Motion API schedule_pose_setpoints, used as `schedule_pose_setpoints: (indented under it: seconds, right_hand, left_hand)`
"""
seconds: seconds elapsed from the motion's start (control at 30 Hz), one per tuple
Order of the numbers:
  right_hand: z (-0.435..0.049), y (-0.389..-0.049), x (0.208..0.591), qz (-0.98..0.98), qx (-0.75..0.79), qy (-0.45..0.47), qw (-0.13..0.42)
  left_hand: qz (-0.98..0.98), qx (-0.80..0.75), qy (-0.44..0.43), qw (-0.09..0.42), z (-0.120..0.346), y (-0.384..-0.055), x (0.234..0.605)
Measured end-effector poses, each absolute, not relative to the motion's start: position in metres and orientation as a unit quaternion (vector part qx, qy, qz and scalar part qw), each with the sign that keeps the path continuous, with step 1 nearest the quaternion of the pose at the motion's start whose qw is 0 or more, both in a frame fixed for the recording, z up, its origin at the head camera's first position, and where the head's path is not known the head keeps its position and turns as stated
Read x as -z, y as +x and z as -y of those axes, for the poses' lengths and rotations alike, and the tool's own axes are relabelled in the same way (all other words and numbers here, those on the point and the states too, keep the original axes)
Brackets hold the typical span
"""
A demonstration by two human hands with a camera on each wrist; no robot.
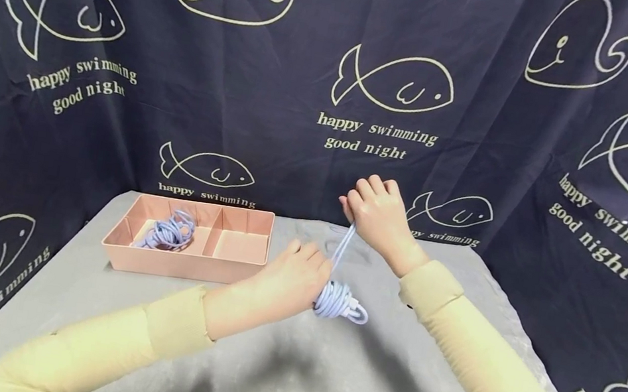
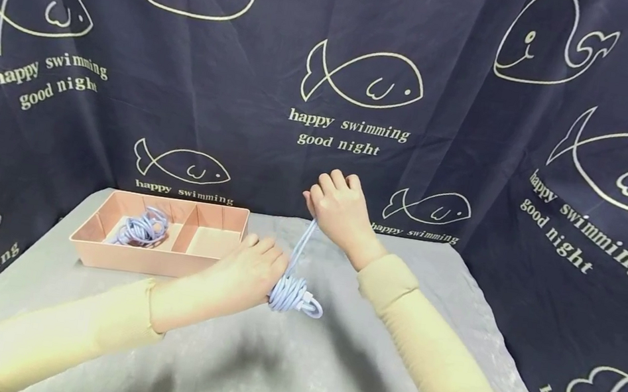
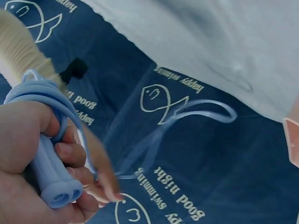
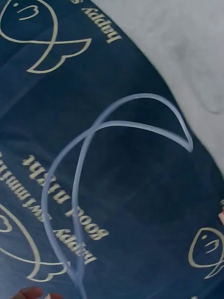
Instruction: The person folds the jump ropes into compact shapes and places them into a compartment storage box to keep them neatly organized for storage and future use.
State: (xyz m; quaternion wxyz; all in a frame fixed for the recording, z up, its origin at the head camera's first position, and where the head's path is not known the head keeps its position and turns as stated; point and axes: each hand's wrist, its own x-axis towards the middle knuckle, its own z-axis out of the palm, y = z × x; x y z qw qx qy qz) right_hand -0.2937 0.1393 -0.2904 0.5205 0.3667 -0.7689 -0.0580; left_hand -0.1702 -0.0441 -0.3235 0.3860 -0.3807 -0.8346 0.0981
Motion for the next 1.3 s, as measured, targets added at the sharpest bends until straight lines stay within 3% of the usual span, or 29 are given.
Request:
schedule_pose_setpoints:
  seconds: [0.43,0.77,1.1,1.3]
  right_hand:
    - [-0.144,-0.263,0.248,0.768,0.104,0.332,0.538]
    - [-0.122,-0.226,0.251,0.774,0.100,0.314,0.540]
    - [-0.112,-0.199,0.271,0.798,0.094,0.314,0.505]
    - [-0.107,-0.190,0.287,0.804,0.073,0.342,0.482]
  left_hand:
    - [0.853,-0.131,-0.313,0.397,0.067,-0.205,0.340]
    - [0.886,-0.116,-0.226,0.388,0.073,-0.234,0.336]
    - [0.856,-0.063,-0.181,0.481,0.074,-0.258,0.326]
    - [0.856,-0.039,-0.154,0.492,0.079,-0.267,0.316]
